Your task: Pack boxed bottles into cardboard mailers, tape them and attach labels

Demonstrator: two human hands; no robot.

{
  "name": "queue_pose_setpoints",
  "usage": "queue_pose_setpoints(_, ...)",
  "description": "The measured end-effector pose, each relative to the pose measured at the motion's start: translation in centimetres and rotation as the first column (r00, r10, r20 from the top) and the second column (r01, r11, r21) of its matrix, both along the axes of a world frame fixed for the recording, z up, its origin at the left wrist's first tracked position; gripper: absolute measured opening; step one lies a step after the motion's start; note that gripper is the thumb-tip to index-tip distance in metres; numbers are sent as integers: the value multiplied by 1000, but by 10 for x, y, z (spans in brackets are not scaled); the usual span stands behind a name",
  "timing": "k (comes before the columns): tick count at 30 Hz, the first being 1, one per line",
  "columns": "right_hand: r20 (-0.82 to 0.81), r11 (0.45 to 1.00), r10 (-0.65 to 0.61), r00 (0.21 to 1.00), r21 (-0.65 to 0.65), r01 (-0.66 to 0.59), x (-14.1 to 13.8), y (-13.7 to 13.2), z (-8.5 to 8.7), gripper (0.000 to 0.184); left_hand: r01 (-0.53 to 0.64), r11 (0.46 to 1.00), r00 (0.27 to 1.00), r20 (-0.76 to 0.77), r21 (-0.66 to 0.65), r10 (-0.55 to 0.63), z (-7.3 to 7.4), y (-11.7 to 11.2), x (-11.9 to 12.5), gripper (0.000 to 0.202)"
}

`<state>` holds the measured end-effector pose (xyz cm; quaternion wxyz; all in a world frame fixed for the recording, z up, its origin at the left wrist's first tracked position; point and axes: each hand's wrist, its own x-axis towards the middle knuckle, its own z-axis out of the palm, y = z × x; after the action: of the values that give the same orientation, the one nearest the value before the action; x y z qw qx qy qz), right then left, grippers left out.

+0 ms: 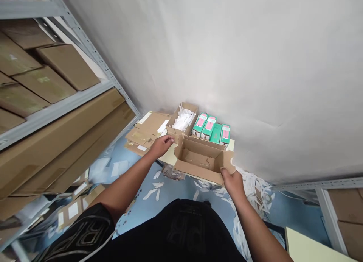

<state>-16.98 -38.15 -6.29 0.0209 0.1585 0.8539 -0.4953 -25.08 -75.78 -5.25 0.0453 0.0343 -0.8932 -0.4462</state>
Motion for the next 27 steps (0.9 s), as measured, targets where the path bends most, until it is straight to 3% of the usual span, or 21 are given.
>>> queue_pose_setpoints(5,48,996,94,994,-4,-94,-32,-17,4,40,27,958,1000,16,-284,-24,12,-10,-64,26)
queue_pose_setpoints(8,82,994,106,991,-4,-106,-41,-30,7,41,130,863,984,173,-488,-50,14,-14,-108,35)
queue_pose_setpoints(10,96,995,98,990,2,-99,-43,-39,7,41,210,805,958,283,-555,-55,9,-15,-137,44)
queue_pose_setpoints(18,121,998,-62,991,21,60,-38,-82,7,45,401,736,836,546,-545,-51,-37,-13,-235,81)
queue_pose_setpoints(22,111,989,-144,983,53,139,-36,-105,9,43,494,708,800,583,-505,-143,-47,-9,-257,64)
queue_pose_setpoints(27,123,975,-198,972,130,182,-40,-121,11,42,528,696,829,472,-487,-299,-40,-19,-253,43)
